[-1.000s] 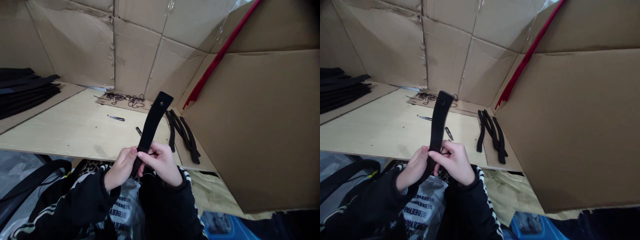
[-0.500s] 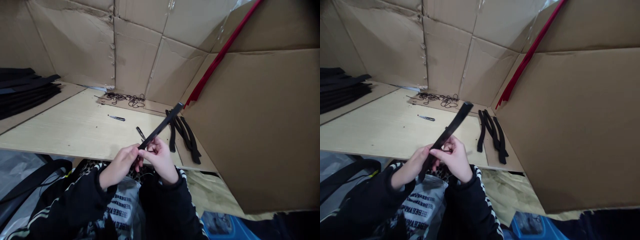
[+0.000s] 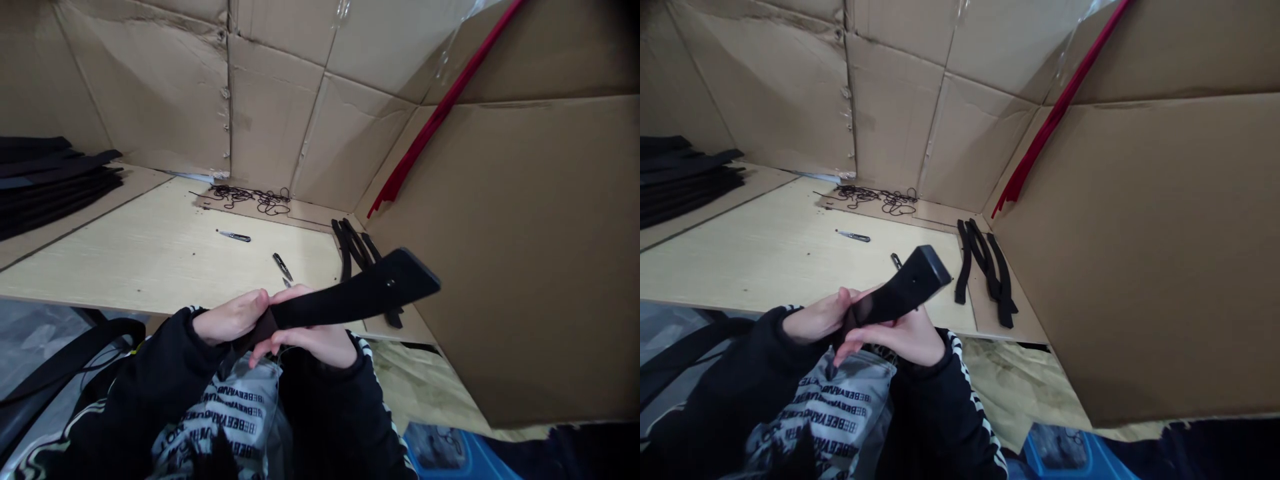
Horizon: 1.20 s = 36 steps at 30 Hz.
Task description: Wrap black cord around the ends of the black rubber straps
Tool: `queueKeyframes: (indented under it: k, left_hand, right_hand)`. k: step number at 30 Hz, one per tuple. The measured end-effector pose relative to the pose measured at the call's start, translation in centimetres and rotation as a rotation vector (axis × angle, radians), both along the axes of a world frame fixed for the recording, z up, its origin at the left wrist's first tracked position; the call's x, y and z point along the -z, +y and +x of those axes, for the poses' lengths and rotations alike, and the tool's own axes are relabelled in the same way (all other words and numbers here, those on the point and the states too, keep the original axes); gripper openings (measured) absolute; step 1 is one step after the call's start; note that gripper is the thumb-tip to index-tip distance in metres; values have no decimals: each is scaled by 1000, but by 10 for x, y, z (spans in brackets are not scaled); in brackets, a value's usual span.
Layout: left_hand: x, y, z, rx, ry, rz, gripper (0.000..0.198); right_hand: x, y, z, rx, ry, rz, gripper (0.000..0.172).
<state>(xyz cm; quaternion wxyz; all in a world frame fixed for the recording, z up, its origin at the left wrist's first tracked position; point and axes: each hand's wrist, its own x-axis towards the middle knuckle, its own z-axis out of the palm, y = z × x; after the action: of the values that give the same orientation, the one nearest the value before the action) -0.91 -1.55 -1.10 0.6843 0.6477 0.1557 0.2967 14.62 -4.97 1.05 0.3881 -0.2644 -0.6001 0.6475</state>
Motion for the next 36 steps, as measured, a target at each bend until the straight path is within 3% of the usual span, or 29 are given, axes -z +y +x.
queueKeyframes:
  k: [2,4,9,13,18,22,26,31,36]
  left_hand:
    - [-1,2,2,-64,15,61,75]
    - [1,-1,6,-212,1,131,70]
    - [24,-17,18,-560,-43,308,63]
    - [33,-22,21,-720,125,424,35]
    - [23,-18,11,-568,99,433,29]
    - [18,-17,3,-424,65,364,32]
    - [18,-21,-1,-301,-14,134,35]
    - [18,-26,-1,-160,-110,-132,39]
    - [20,-25,-4,100,-232,-392,45]
  right_hand:
    - [2,2,-2,87,-39,31,20]
    - [5,7,-4,262,-54,85,29]
    - [7,14,-8,639,-96,202,37]
    - [1,11,-8,728,-241,292,35]
    - [-5,9,-2,519,-254,224,29]
    - [-11,8,7,484,-367,421,28]
    - [-17,6,15,429,-428,515,27]
    - [-16,6,19,338,-382,463,24]
    - [-7,5,18,284,-300,336,37]
